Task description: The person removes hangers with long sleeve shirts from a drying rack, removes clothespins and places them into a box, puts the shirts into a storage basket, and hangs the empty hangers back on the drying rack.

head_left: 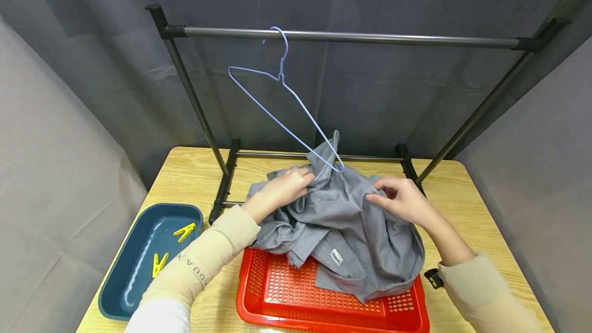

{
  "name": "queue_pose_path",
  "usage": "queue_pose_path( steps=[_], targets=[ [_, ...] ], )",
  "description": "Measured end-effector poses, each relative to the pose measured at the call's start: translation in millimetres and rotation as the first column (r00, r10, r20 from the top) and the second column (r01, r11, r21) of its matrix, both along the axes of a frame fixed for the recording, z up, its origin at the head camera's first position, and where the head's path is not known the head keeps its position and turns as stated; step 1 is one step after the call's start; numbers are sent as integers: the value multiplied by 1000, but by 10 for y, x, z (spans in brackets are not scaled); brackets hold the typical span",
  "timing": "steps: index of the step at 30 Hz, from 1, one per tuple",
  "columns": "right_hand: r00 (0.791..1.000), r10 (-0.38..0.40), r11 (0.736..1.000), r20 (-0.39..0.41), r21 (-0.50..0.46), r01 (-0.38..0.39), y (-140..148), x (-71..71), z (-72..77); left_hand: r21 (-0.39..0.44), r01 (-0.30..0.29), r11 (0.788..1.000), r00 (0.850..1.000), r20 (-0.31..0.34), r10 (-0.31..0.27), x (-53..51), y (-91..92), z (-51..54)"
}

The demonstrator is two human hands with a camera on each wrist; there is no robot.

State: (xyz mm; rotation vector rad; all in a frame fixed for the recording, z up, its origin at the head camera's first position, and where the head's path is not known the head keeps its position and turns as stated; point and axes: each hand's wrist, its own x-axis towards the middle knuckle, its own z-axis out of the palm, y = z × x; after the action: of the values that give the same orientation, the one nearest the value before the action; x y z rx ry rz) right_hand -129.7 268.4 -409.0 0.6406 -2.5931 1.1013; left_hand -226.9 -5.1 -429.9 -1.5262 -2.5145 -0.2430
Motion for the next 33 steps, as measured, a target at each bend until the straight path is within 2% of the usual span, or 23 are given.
queue_pose_path(
  steps=[4, 6, 12, 14, 18, 22, 25, 27, 30, 33],
  targets=[
    [996, 79, 997, -49, -24, -80, -177, 152, 127, 22, 33, 999, 992, -121, -30, 115, -20, 73],
    [989, 137, 990, -59, -32, -139, -203, 174, 100, 42, 57, 997, 980, -194, -48, 177, -15, 95],
    [953, 297, 954, -63, -25, -299, -240, 234, 18, 71, 132, 989, 911, -401, -93, 406, 57, 150],
    [941, 334, 942, -52, -13, -335, -254, 268, 18, 69, 142, 988, 896, -433, -98, 495, 78, 163],
    [914, 407, 914, -4, 13, -407, -288, 331, 2, 57, 151, 987, 882, -458, -109, 658, 99, 162],
    [885, 459, 886, 81, 22, -462, -323, 371, -50, 54, 166, 985, 890, -438, -126, 771, 111, 96],
    [864, 479, 872, 155, 26, -488, -352, 376, -108, 37, 171, 985, 915, -377, -145, 826, 115, 30],
    [851, 481, 867, 208, 31, -498, -369, 371, -154, 7, 161, 987, 939, -310, -151, 850, 119, -18],
    [831, 479, 858, 283, 46, -511, -389, 360, -230, -65, 133, 989, 974, -174, -143, 876, 134, -71],
    [804, 473, 847, 361, 66, -528, -414, 344, -296, -138, 113, 984, 992, -37, -119, 887, 145, -108]
  ],
)
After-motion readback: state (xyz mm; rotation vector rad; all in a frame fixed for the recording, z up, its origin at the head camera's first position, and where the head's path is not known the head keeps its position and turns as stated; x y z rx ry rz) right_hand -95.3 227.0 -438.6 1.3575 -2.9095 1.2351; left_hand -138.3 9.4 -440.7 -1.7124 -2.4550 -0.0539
